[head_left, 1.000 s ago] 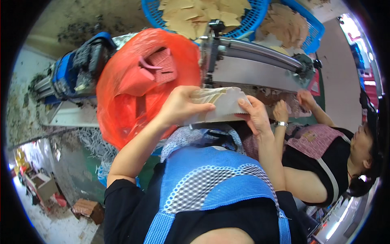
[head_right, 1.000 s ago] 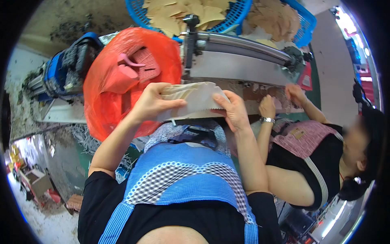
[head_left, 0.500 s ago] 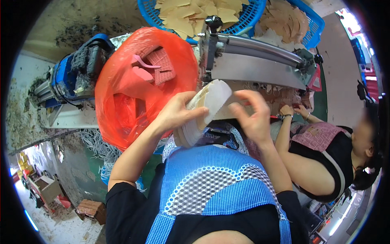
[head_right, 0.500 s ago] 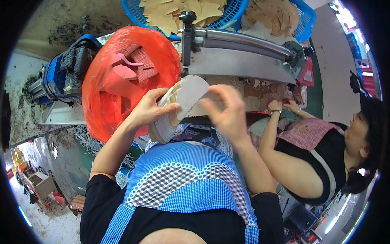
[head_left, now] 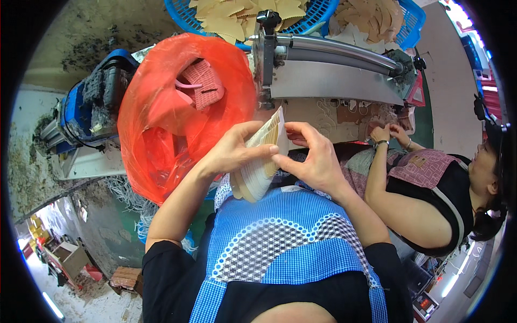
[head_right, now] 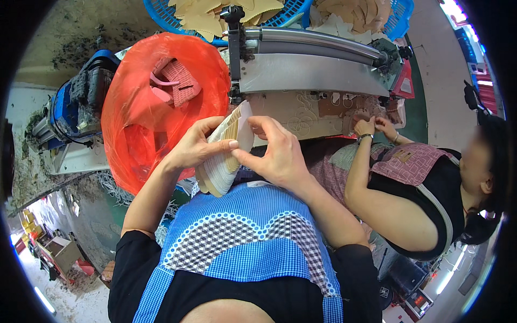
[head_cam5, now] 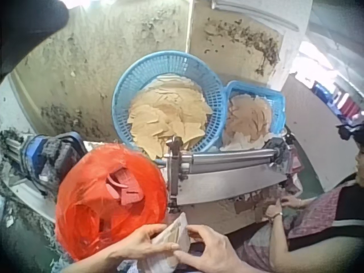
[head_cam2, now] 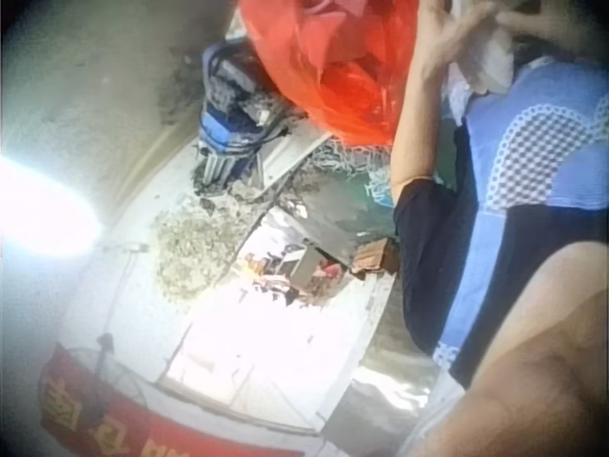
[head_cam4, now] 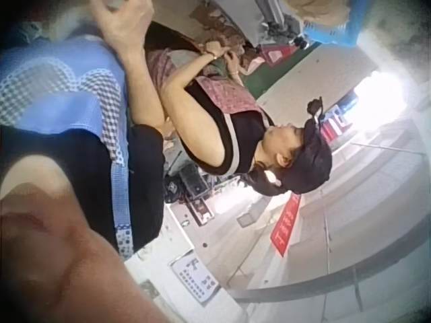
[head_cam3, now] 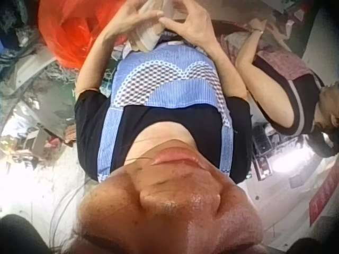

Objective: The person feeds leather shoe components through an industrial roller machine by hand.

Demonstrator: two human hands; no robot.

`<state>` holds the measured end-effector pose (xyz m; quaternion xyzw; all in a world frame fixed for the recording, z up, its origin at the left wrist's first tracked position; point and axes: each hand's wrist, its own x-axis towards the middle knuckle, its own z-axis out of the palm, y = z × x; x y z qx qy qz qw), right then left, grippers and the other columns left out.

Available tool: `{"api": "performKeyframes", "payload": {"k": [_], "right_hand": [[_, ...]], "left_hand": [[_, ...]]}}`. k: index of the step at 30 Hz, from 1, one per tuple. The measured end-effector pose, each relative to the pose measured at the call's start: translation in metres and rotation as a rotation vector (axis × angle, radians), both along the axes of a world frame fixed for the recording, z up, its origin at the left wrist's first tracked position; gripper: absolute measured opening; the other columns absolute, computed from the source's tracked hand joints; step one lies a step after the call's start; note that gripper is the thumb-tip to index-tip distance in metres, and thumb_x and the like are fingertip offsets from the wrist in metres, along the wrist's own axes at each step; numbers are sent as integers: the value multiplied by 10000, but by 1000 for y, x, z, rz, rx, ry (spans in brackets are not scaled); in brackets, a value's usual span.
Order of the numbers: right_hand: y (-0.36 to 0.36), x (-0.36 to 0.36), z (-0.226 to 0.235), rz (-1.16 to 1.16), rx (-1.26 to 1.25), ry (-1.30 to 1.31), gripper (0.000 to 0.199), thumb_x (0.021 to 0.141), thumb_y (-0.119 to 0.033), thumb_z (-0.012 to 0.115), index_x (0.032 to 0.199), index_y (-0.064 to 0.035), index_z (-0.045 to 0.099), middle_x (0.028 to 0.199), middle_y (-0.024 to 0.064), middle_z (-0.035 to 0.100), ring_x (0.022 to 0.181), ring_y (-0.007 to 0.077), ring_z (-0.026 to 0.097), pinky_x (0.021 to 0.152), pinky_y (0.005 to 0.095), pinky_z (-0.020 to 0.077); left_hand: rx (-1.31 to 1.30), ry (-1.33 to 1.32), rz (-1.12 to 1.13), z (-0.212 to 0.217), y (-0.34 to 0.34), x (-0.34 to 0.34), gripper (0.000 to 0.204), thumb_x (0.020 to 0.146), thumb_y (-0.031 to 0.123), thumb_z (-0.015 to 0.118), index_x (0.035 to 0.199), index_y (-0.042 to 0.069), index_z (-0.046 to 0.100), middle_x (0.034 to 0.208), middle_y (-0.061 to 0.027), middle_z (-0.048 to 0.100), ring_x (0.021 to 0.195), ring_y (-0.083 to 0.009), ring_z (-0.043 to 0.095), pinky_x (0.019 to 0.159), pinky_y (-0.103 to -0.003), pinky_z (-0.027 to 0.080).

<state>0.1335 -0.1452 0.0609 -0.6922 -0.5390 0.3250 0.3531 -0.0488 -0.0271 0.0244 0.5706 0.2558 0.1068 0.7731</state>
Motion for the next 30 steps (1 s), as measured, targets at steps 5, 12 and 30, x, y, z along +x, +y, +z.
{"api": "performKeyframes", "payload": {"k": [5,12,30], "right_hand": [[1,-1,-10,42,6,-73,536,752,-230,747,1193,8,554,1090,206,641,988,313,675,848,391,547],[1,50,8,56,-136,-63,157,877,-126,625,933,17,657,837,162,658,703,213,675,645,326,528],[77,96,-17,99,-236,481,226,933,-214,670,1042,-22,623,906,-6,644,820,40,569,709,180,449]], "left_hand": [[38,10,-41,-6,1,2,434,850,251,765,1161,-9,609,1001,-26,640,902,-77,583,785,-265,497],[183,160,-53,-5,2,-16,418,870,225,730,1175,-24,588,1026,-55,648,967,-107,586,849,-289,490],[77,-47,97,-3,42,19,442,847,179,704,1215,0,537,1114,-77,608,1068,-129,547,934,-294,435]]}}
